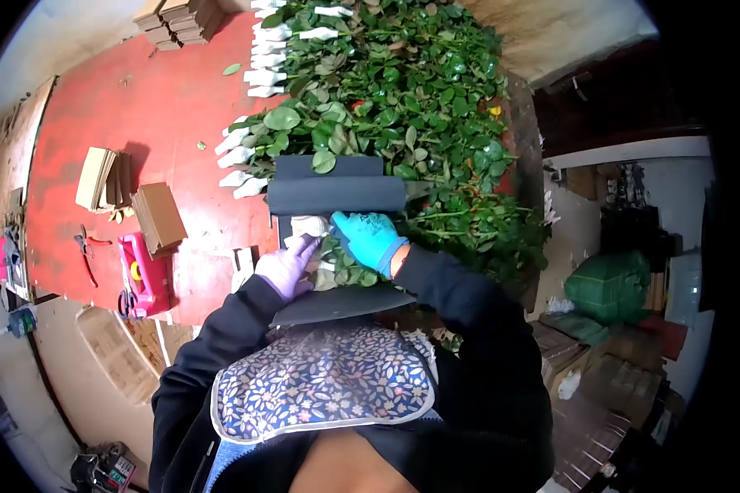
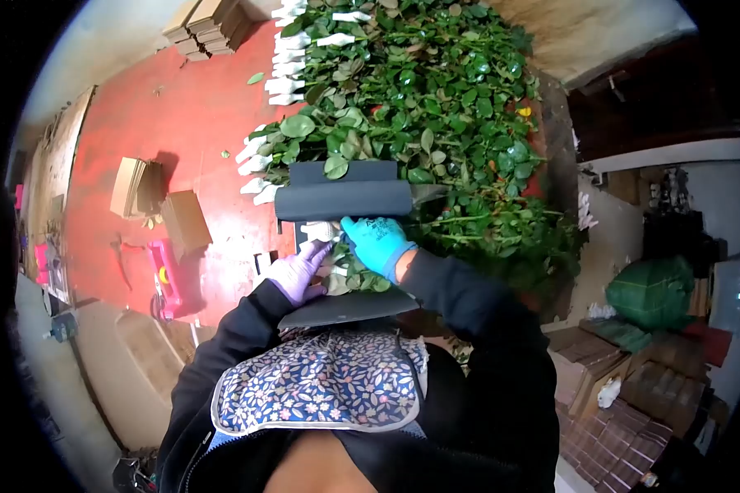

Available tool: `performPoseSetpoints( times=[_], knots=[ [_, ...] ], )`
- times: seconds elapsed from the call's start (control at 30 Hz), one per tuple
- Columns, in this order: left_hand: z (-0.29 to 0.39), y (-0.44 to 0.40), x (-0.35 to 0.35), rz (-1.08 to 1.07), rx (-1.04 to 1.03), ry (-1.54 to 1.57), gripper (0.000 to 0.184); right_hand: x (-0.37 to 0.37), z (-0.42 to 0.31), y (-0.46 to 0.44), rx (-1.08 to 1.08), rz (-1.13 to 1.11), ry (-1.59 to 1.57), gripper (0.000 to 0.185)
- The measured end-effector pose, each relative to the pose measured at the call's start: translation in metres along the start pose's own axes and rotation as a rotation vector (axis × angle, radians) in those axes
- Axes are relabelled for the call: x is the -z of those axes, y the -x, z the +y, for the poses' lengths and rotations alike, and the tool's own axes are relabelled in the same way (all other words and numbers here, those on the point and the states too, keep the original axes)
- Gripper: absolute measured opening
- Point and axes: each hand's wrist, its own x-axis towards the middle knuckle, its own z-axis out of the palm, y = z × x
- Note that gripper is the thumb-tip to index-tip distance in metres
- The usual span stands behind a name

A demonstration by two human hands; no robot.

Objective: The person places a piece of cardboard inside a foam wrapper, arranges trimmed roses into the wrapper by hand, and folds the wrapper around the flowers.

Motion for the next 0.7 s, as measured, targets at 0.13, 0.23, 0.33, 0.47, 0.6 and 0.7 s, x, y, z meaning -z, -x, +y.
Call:
performPoseSetpoints(
  times=[0.13, 0.23, 0.33, 0.47, 0.6, 0.7],
  knots=[
    [-0.033, 0.002, -0.036, 0.223, -0.157, 0.367, 0.07, -0.043, 0.001, -0.001, 0.052, 0.176, -0.033, 0.017],
    [-0.023, -0.001, -0.033, 0.206, 0.199, 1.764, 0.03, -0.036, 0.008, 0.0, 0.059, 0.197, -0.036, 0.015],
    [-0.04, -0.022, -0.055, 0.531, 0.137, 1.678, 0.017, -0.037, 0.007, 0.0, 0.066, 0.181, 0.021, 0.01],
    [-0.042, -0.037, -0.048, 0.479, 0.214, 1.219, 0.017, -0.028, 0.0, 0.003, 0.029, 0.129, 0.042, 0.01],
    [-0.048, -0.048, -0.062, 0.478, 0.154, 1.327, 0.022, -0.031, -0.001, 0.002, -0.027, 0.061, 0.047, 0.014],
    [-0.047, -0.039, -0.058, 0.517, 0.155, 1.186, 0.019, -0.036, 0.001, 0.004, -0.04, 0.089, 0.047, 0.015]
  ],
)
